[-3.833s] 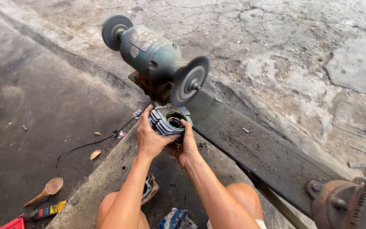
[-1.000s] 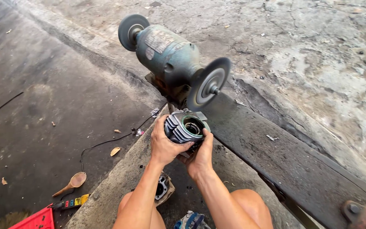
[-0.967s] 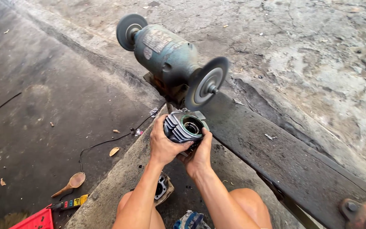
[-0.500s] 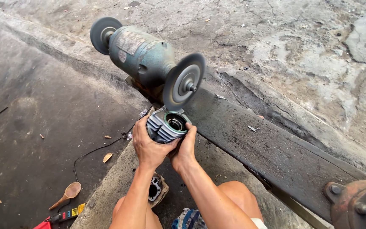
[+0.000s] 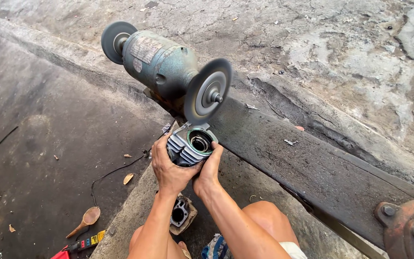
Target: Cleaning a motorcycle engine cylinder head using a bench grinder
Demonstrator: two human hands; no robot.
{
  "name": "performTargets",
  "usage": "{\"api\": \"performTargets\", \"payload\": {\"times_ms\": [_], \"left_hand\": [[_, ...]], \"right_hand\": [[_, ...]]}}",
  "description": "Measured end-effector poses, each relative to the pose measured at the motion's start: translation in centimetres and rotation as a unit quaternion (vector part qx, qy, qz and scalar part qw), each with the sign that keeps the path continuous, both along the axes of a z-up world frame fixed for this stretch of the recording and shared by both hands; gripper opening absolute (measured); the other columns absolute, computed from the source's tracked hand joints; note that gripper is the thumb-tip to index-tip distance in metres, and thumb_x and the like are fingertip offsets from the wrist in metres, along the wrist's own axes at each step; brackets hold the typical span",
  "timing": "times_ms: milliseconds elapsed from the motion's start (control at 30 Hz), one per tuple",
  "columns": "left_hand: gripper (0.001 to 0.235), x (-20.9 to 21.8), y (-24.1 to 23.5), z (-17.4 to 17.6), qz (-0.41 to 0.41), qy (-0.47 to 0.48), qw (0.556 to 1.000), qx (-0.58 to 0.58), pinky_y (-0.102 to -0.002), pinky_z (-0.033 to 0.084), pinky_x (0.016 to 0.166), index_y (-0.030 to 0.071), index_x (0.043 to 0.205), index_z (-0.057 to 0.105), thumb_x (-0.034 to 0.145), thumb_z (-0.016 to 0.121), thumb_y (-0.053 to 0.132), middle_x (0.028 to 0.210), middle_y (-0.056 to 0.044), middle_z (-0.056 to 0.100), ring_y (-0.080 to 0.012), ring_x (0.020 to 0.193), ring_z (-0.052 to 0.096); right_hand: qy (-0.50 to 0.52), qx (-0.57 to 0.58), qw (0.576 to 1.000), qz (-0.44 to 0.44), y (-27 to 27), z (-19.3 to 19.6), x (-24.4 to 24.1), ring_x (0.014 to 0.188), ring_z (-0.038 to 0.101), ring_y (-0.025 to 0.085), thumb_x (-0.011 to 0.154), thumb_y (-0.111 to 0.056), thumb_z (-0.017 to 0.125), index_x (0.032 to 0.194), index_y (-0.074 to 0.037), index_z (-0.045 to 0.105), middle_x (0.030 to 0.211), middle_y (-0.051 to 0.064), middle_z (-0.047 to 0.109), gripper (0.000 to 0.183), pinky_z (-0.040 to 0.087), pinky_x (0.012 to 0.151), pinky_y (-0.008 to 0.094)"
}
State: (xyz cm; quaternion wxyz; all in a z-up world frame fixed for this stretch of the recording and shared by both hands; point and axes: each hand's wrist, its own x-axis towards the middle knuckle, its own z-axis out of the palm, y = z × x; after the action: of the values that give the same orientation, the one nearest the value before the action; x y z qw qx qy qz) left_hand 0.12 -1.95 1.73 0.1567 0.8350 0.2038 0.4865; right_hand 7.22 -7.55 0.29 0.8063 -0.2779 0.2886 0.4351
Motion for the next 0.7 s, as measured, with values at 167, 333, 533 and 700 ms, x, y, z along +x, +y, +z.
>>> {"api": "performTargets", "payload": {"times_ms": [167, 333, 533, 700], "left_hand": [[0.099, -0.1, 0.0, -1.1, -0.003, -0.011, 0.999, -0.049, -0.05, 0.047, 0.097, -0.001, 0.127, 0.055, 0.043, 0.098, 0.028, 0.112, -0.022, 0.061, -0.0428, 0.105, 0.063], [0.099, 0.0, 0.1, -2.1, -0.026, -0.023, 0.992, -0.125, -0.051, 0.047, 0.096, -0.001, 0.127, 0.054, 0.045, 0.1, 0.031, 0.11, -0.024, 0.062, -0.0447, 0.105, 0.064], [0.098, 0.3, 0.3, -2.2, -0.023, -0.029, 0.988, -0.15, -0.053, 0.047, 0.095, -0.001, 0.127, 0.054, 0.046, 0.101, 0.032, 0.11, -0.026, 0.061, -0.0466, 0.104, 0.063], [0.1, 0.3, 0.5, -1.9, -0.007, -0.013, 0.992, -0.125, -0.054, 0.048, 0.093, 0.0, 0.126, 0.055, 0.042, 0.101, 0.03, 0.11, -0.024, 0.063, -0.0459, 0.103, 0.064]], "right_hand": [[-0.031, -0.036, 0.999, 0.017, -0.6, 0.1, 0.2, 0.095, 0.071, 0.028, 0.085, -0.055, 0.058, 0.124, -0.01, 0.061, 0.109, 0.015, 0.071, 0.06, 0.059, 0.08, 0.043], [-0.089, -0.078, 0.991, 0.066, -2.4, 1.5, 0.1, 0.1, 0.065, 0.035, 0.089, -0.056, 0.058, 0.129, -0.014, 0.047, 0.117, 0.018, 0.059, 0.059, 0.057, 0.084, 0.055], [-0.12, -0.07, 0.986, 0.097, -3.3, 4.5, 0.7, 0.1, 0.062, 0.037, 0.089, -0.053, 0.06, 0.133, -0.014, 0.043, 0.118, 0.018, 0.05, 0.061, 0.057, 0.082, 0.058], [-0.079, -0.041, 0.99, 0.111, -3.0, 3.7, 0.9, 0.09, 0.068, 0.03, 0.087, -0.057, 0.06, 0.127, -0.011, 0.054, 0.105, 0.012, 0.063, 0.061, 0.059, 0.077, 0.05]]}}
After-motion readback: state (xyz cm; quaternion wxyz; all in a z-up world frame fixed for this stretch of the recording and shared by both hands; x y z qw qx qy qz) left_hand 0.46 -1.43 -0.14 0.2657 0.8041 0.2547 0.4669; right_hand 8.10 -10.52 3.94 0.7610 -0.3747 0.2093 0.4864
